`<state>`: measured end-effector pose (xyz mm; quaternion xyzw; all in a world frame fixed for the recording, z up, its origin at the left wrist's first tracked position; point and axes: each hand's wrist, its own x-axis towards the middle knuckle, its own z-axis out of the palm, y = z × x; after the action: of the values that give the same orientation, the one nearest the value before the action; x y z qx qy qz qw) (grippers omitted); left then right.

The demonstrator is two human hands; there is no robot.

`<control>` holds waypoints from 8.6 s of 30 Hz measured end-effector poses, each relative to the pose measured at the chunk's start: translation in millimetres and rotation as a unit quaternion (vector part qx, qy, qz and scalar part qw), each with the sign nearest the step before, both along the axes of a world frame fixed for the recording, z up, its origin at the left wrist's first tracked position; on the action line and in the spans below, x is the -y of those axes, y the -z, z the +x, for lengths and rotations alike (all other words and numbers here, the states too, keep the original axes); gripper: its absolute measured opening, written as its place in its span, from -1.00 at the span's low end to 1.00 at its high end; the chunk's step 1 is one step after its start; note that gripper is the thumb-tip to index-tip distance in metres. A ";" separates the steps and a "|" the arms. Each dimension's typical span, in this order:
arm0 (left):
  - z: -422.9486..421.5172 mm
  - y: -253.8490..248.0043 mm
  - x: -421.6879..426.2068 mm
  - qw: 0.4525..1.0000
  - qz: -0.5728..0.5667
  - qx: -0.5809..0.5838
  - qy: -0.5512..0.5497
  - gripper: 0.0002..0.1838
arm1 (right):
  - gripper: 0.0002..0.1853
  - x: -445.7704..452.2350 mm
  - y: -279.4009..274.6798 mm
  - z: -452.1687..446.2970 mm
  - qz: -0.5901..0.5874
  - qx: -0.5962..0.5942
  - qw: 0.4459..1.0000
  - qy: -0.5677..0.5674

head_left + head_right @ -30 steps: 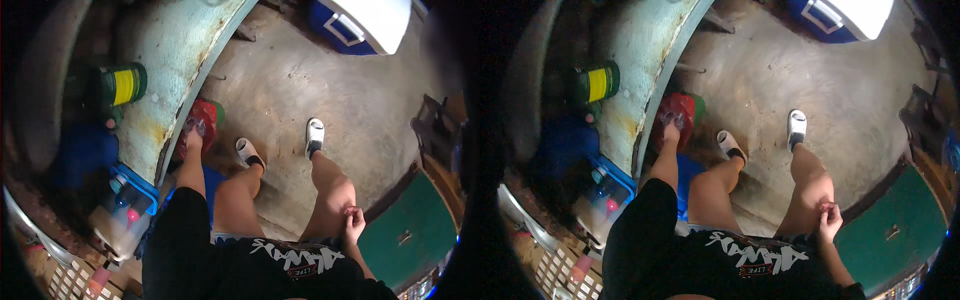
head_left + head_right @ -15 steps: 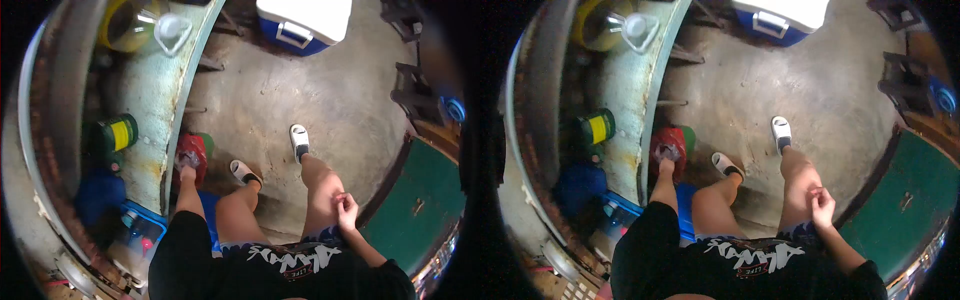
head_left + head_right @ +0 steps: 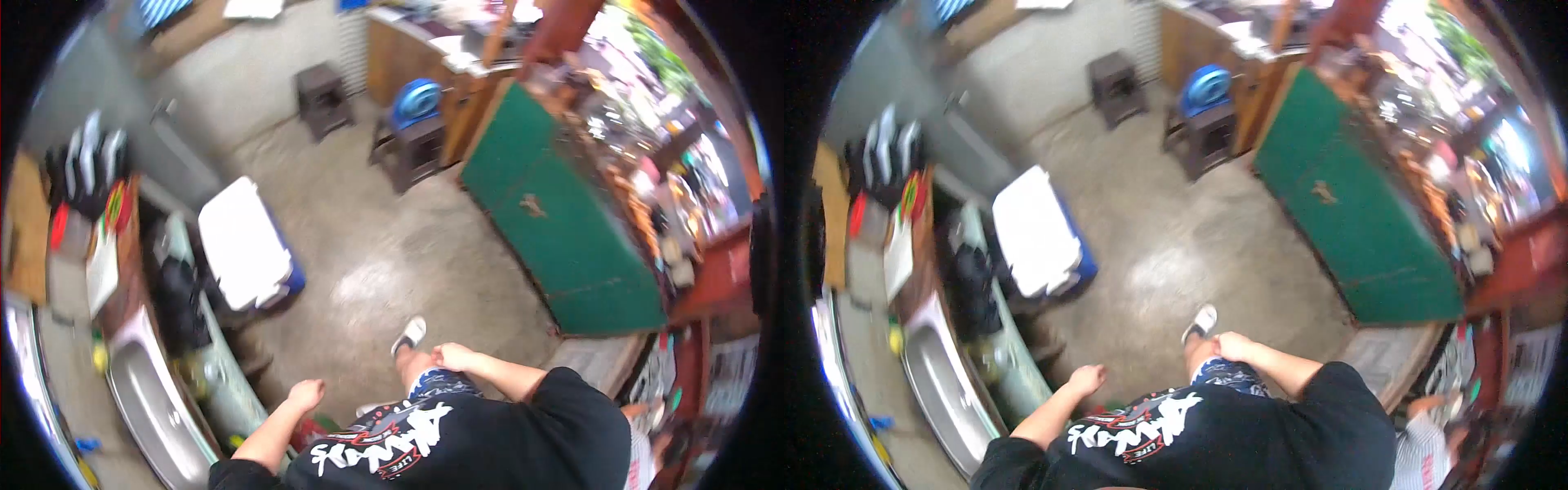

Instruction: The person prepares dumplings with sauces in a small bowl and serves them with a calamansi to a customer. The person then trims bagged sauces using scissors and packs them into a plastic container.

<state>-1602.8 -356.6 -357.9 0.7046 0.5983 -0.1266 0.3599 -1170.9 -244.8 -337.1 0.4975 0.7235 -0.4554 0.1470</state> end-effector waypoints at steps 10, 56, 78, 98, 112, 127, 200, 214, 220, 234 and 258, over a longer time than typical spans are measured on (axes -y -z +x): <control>175.0 -172.5 -222.7 0.881 -0.246 0.403 0.002 -0.71 | -0.74 -48.7 -188.2 168.5 -0.318 -0.285 0.903 0.039; 714.9 -306.0 -783.7 0.831 0.505 0.231 -0.008 -0.67 | -0.45 -353.8 -245.8 569.2 0.457 0.075 0.757 0.461; 840.0 -329.8 -687.1 0.784 0.168 0.440 0.403 -0.68 | -0.64 -426.8 -234.8 615.3 0.506 0.163 0.733 0.423; 874.1 -288.6 -691.5 0.745 0.199 0.474 0.424 -0.70 | -0.67 -422.5 -204.0 656.3 0.480 0.149 0.765 0.403; 852.4 -307.2 -693.1 0.730 0.198 0.484 0.440 -0.72 | -0.59 -427.6 -248.9 662.4 0.477 0.103 0.770 0.411; 852.3 -290.4 -691.5 0.760 0.210 0.468 0.399 -0.73 | -0.69 -444.9 -246.1 665.4 0.416 0.081 0.810 0.405; 913.4 -290.7 -667.1 0.859 0.094 0.415 0.283 -0.73 | -0.69 -463.4 -288.4 625.1 0.191 0.106 0.913 0.344; 914.4 -286.6 -657.8 0.855 0.133 0.427 0.263 -0.72 | -0.81 -459.2 -272.5 638.9 0.224 0.070 0.944 0.234; 913.0 -300.9 -653.1 0.817 0.256 0.396 0.332 -0.74 | -0.80 -450.9 -268.5 636.0 0.239 0.112 0.933 0.244; 924.6 -318.6 -649.9 0.764 0.233 0.418 0.432 -0.56 | -0.79 -437.3 -305.6 641.4 0.208 0.115 0.931 0.276; 968.4 -314.9 -656.0 0.826 0.097 0.317 0.456 -0.66 | -0.82 -422.3 -296.8 643.0 0.203 0.171 0.937 0.226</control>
<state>-634.5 299.4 -43.0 0.9296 0.0718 0.0122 0.3612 -527.9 177.5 -40.2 0.7374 0.6332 -0.2281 0.0570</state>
